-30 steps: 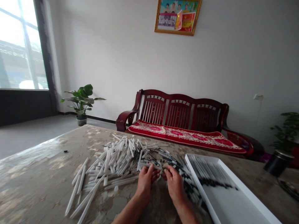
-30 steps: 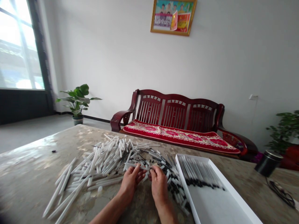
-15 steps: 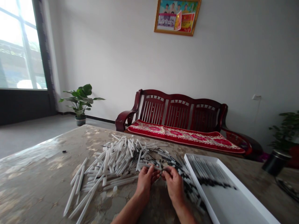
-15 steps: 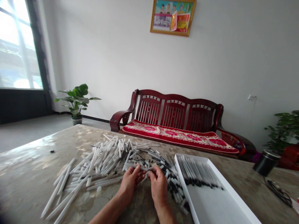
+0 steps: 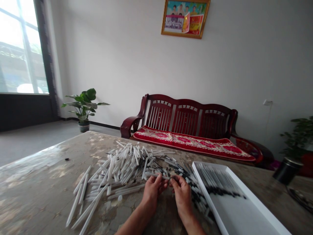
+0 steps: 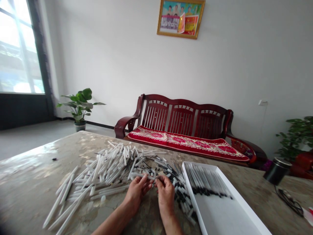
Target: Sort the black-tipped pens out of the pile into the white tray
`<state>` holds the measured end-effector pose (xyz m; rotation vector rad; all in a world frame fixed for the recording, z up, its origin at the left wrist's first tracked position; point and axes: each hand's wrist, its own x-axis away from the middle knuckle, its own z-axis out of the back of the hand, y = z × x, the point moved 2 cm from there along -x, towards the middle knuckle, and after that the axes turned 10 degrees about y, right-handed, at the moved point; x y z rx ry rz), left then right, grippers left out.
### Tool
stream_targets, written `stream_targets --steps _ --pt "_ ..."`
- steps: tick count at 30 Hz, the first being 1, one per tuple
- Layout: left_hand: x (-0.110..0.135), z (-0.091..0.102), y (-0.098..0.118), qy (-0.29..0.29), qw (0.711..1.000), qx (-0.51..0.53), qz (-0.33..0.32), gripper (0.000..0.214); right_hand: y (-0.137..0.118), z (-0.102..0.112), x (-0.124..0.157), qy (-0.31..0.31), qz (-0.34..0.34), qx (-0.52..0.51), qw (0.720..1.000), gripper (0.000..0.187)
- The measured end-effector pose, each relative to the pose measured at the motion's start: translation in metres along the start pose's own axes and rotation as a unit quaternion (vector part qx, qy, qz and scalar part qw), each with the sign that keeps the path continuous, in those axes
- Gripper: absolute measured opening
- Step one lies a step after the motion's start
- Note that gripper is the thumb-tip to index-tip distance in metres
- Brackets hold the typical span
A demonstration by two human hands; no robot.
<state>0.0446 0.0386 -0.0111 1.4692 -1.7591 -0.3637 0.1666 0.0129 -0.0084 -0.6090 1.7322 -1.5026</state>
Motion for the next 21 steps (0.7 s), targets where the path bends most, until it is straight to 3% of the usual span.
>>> stream_targets --steps 7,15,21 --pt "0.000 0.003 -0.002 -0.029 0.999 -0.007 -0.015 0.021 0.002 0.002 0.002 -0.009 0.077 0.076 0.994 0.037" --pt "0.006 0.002 -0.004 -0.066 0.996 -0.021 -0.051 0.045 -0.004 0.008 0.007 -0.001 0.215 0.210 0.954 0.034" --pt "0.009 0.000 -0.003 -0.088 0.992 -0.047 -0.071 0.048 0.005 0.010 0.004 0.000 0.193 0.261 0.946 0.045"
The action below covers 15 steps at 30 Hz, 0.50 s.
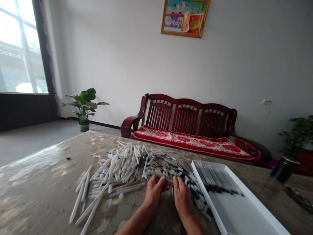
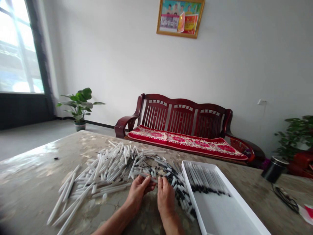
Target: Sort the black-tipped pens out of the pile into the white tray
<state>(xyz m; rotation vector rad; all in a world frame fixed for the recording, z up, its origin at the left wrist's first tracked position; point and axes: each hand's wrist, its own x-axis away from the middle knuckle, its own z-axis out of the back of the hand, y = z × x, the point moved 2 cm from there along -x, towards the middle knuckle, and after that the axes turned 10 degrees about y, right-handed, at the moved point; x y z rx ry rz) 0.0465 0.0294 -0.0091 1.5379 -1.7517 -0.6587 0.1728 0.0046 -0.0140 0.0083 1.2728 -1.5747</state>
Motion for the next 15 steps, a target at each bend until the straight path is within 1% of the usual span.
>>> stream_targets --steps 3,6,9,12,15 --pt "-0.002 0.000 0.001 0.012 1.000 0.002 0.016 0.048 -0.002 0.002 0.001 -0.023 -0.021 -0.022 0.999 0.048" --pt "-0.004 0.002 0.002 0.034 0.999 0.013 0.029 0.047 -0.013 0.005 0.003 -0.057 0.002 -0.047 0.997 0.042" --pt "-0.004 0.003 0.002 0.032 0.999 0.014 0.028 0.048 -0.018 0.008 0.003 -0.066 0.022 -0.049 0.996 0.035" --pt "-0.003 0.002 0.002 0.018 1.000 -0.004 0.025 0.048 -0.016 0.008 0.002 -0.076 0.003 -0.046 0.996 0.041" --pt "-0.003 0.002 0.001 0.020 0.999 -0.013 0.027 0.047 -0.012 0.007 0.001 -0.095 -0.023 -0.065 0.993 0.047"
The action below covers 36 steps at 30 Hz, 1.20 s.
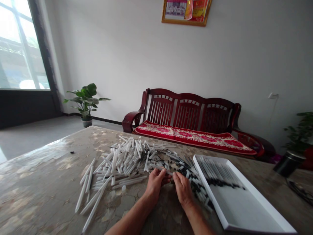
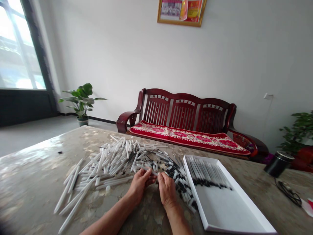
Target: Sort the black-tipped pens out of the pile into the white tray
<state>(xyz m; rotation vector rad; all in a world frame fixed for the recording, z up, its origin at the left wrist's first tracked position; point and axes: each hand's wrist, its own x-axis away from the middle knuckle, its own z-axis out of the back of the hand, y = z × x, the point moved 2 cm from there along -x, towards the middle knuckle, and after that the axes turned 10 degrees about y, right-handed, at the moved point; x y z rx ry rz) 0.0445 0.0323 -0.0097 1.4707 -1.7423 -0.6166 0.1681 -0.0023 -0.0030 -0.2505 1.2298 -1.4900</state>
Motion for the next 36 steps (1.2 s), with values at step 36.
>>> stream_targets --steps 36 --pt "0.0028 0.0018 0.0030 -0.011 0.998 -0.063 -0.025 0.047 0.0009 -0.0031 0.0001 -0.013 0.010 0.038 0.999 0.049"
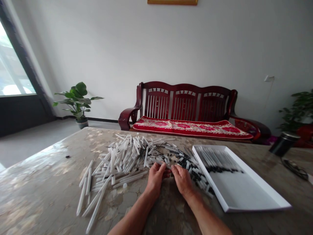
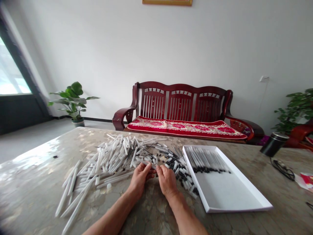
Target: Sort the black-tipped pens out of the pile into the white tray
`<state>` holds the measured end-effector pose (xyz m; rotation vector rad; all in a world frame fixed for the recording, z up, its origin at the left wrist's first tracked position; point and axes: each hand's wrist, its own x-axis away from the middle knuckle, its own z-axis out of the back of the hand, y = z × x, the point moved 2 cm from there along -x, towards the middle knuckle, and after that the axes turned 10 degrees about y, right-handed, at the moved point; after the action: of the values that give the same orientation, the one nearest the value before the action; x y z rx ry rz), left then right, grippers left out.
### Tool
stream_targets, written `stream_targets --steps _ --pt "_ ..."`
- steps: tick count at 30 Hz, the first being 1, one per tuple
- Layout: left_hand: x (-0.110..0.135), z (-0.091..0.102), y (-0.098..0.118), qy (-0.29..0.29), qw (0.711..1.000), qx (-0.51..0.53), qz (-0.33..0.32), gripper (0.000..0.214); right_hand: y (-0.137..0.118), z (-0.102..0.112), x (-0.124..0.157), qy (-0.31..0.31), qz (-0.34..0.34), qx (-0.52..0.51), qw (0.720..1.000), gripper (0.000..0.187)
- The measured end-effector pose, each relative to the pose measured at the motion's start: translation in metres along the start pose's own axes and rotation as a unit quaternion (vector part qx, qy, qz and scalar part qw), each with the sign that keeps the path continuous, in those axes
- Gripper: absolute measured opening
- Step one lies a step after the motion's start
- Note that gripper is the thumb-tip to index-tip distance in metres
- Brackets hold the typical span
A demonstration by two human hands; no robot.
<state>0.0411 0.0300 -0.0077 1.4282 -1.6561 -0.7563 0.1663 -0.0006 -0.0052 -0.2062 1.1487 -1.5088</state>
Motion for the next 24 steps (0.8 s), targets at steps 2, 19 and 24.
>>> stream_targets --steps 2,19,24 --pt "0.000 0.000 0.000 -0.001 1.000 -0.007 -0.001 0.046 -0.001 0.001 0.000 0.000 -0.006 -0.015 1.000 0.051" --pt "0.001 0.004 0.004 0.001 1.000 -0.029 0.004 0.046 -0.009 0.007 0.004 -0.015 -0.008 -0.001 1.000 0.043" --pt "0.001 0.006 0.002 -0.022 0.999 -0.030 0.003 0.040 -0.009 0.007 0.006 -0.018 -0.011 -0.002 1.000 0.038"
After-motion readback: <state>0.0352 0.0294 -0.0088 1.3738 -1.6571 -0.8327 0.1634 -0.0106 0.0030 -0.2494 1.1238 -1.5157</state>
